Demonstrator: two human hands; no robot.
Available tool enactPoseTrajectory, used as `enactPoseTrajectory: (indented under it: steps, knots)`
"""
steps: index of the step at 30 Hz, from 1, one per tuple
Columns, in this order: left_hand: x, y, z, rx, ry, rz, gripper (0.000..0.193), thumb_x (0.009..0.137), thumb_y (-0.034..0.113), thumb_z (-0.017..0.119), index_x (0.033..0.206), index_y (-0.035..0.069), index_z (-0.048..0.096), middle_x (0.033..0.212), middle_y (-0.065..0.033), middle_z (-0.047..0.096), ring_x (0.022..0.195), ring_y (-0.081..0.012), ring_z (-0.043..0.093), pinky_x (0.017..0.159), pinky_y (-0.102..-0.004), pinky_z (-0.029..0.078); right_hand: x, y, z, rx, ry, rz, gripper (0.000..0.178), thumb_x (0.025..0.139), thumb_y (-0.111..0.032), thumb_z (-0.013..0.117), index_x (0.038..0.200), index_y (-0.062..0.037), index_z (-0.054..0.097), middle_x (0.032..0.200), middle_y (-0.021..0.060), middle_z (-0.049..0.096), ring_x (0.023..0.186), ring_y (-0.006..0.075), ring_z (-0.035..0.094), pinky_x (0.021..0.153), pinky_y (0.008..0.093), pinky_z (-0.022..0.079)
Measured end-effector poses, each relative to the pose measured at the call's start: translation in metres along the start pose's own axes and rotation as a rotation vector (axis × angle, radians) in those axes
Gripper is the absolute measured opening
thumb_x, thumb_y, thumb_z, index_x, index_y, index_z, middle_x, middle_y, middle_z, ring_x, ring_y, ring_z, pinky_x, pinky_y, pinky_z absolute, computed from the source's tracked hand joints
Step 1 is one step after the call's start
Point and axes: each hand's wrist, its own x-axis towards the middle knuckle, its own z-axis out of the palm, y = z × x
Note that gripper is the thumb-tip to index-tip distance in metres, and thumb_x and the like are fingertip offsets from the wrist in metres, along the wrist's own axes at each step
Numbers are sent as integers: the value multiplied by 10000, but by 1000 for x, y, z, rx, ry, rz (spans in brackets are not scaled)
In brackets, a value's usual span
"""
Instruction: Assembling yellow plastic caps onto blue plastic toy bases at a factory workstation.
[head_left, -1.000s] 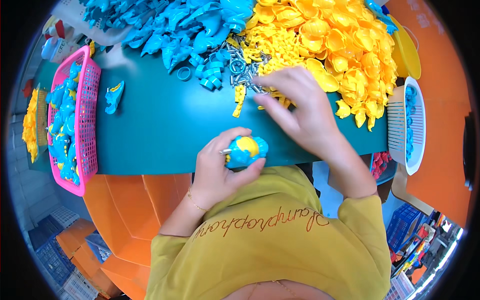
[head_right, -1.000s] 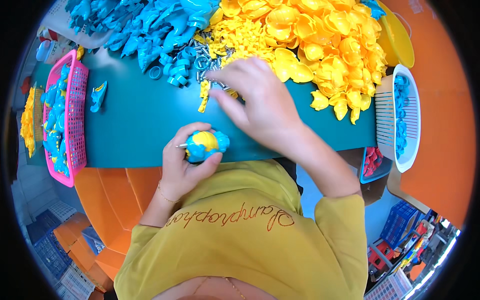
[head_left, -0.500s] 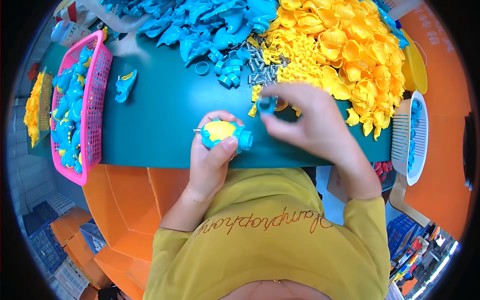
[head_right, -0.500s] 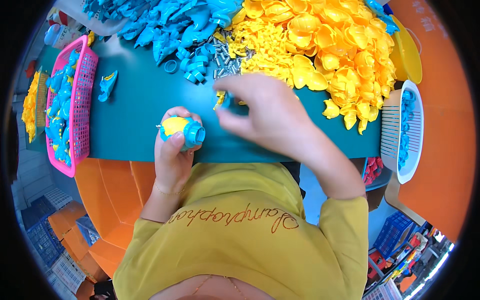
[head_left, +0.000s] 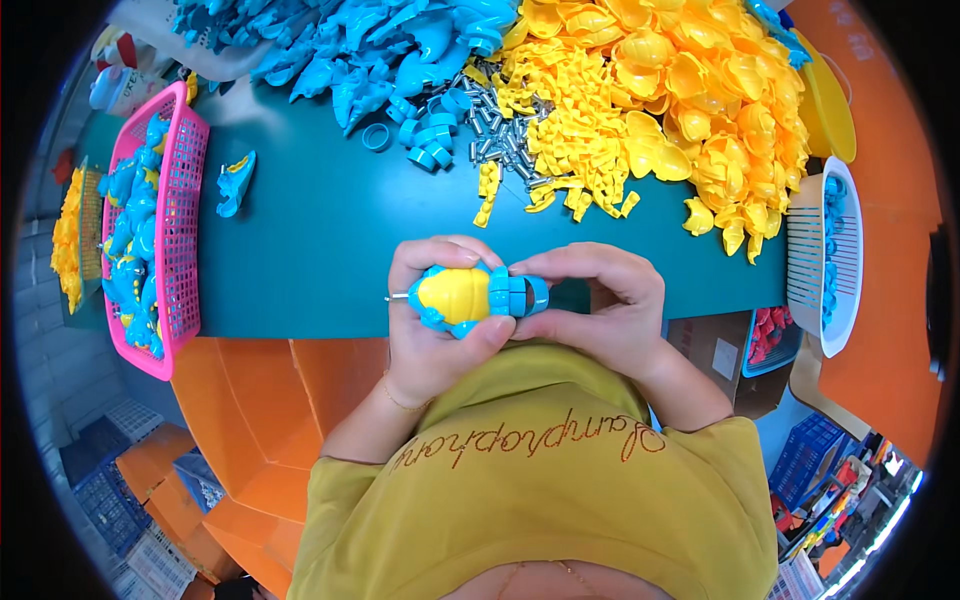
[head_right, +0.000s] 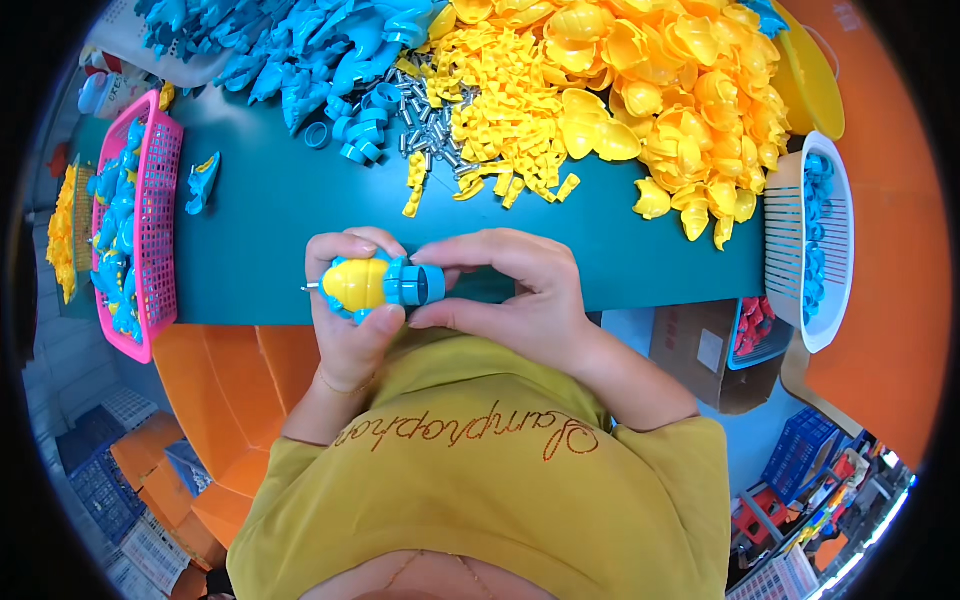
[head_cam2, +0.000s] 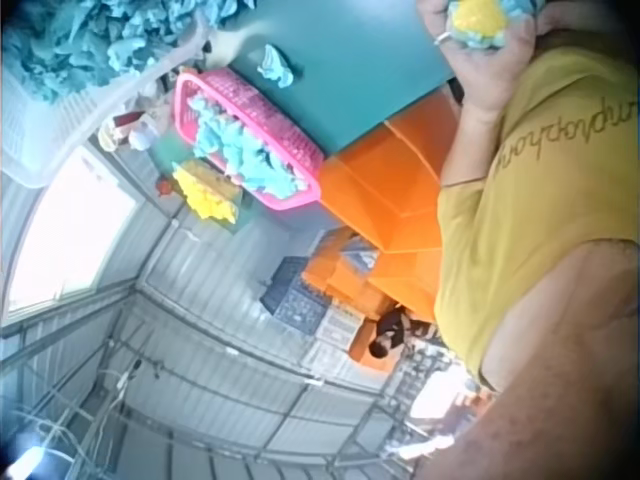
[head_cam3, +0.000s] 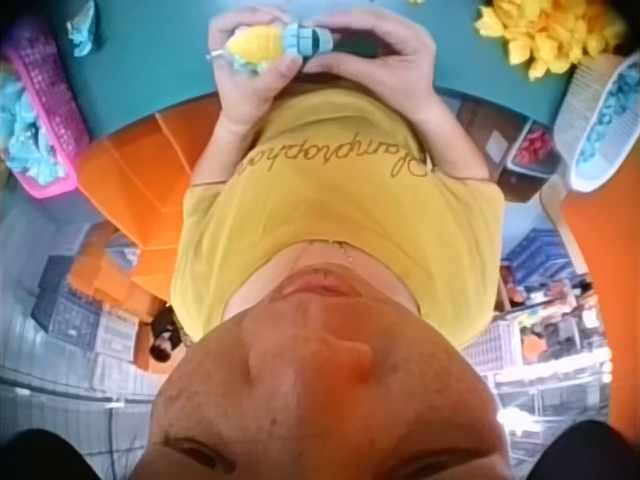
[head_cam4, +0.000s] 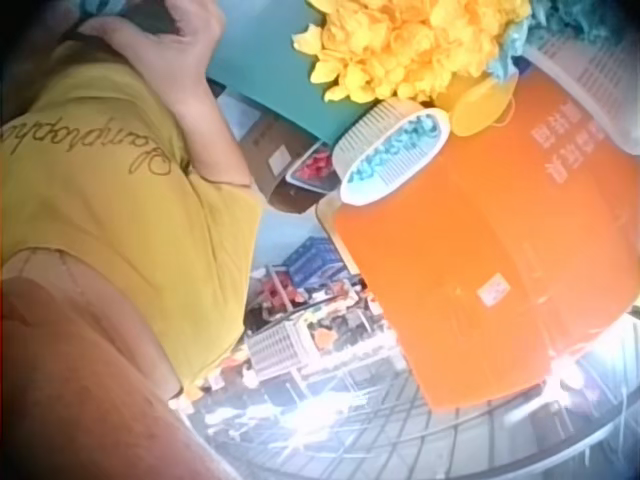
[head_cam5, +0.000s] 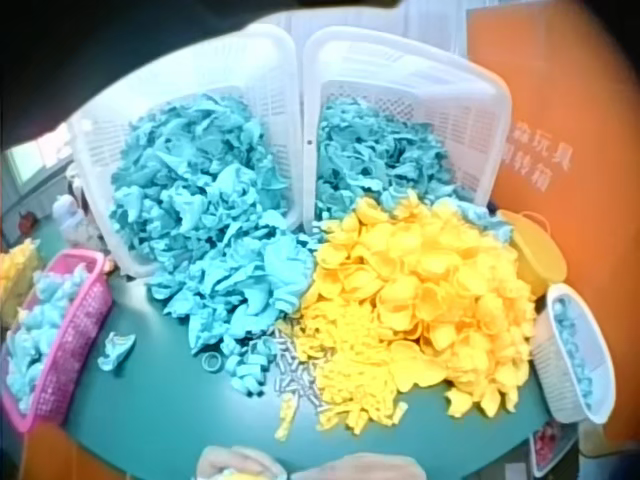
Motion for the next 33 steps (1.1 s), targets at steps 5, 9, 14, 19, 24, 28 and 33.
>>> enactPoseTrajectory:
  steps: [5, 9, 14, 19, 24, 28, 33]
  knots:
    - [-1, 8, 4, 152, -10, -17, 576, 831, 27, 886, 1275, 84, 523, 1216, -141, 637, 1083, -195, 655, 931, -352, 564, 0, 0, -8, -449, -53, -434, 454, 745, -39, 938, 1170, -9, 783, 1147, 156, 794, 970, 263, 773, 820, 350, 599]
    - [-4, 10, 6, 118, 35, -137, 585, 825, 53, 911, 1271, 79, 533, 1217, -121, 638, 1094, -180, 650, 938, -345, 563, 2, 3, -13, -439, -90, -400, 443, 740, -64, 938, 1152, -9, 786, 1144, 161, 793, 958, 269, 772, 804, 351, 595]
    - [-4, 3, 10, 0, 29, -130, 601, 852, 95, 901, 1303, 80, 504, 1212, -120, 636, 1102, -177, 643, 935, -342, 561, -10, 11, 4, 19, 64, -126, 527, 766, -51, 931, 1262, -30, 754, 1191, 158, 784, 1008, 282, 762, 854, 361, 582]
    - [-12, -2, 14, -159, 197, -161, 575, 892, 98, 858, 1326, 81, 482, 1227, -140, 622, 1098, -184, 634, 951, -354, 547, -12, 21, 13, -60, 101, -249, 549, 776, -36, 924, 1290, -16, 735, 1230, 161, 773, 1030, 306, 756, 869, 390, 571]
    - [-15, 2, 9, 31, 168, -185, 578, 869, 44, 856, 1310, 87, 485, 1234, -142, 606, 1107, -189, 624, 952, -352, 542, -9, 18, -1, -234, -18, -279, 485, 788, -18, 902, 1248, 1, 749, 1238, 166, 772, 1015, 310, 761, 850, 400, 574]
    - [-17, 1, 11, 120, 119, -29, 596, 837, 7, 871, 1288, 89, 491, 1203, -130, 603, 1089, -190, 620, 939, -340, 543, 3, 4, -6, -240, -115, -251, 364, 787, -1, 889, 1134, 8, 783, 1167, 163, 793, 968, 303, 770, 823, 398, 580]
    - [-14, 9, 4, 73, 109, -68, 600, 798, 70, 929, 1254, 93, 539, 1162, -115, 628, 1060, -207, 636, 920, -358, 550, -2, 9, -3, -69, -127, -166, 337, 759, -11, 912, 1076, 10, 799, 1122, 158, 804, 973, 292, 773, 840, 398, 583]
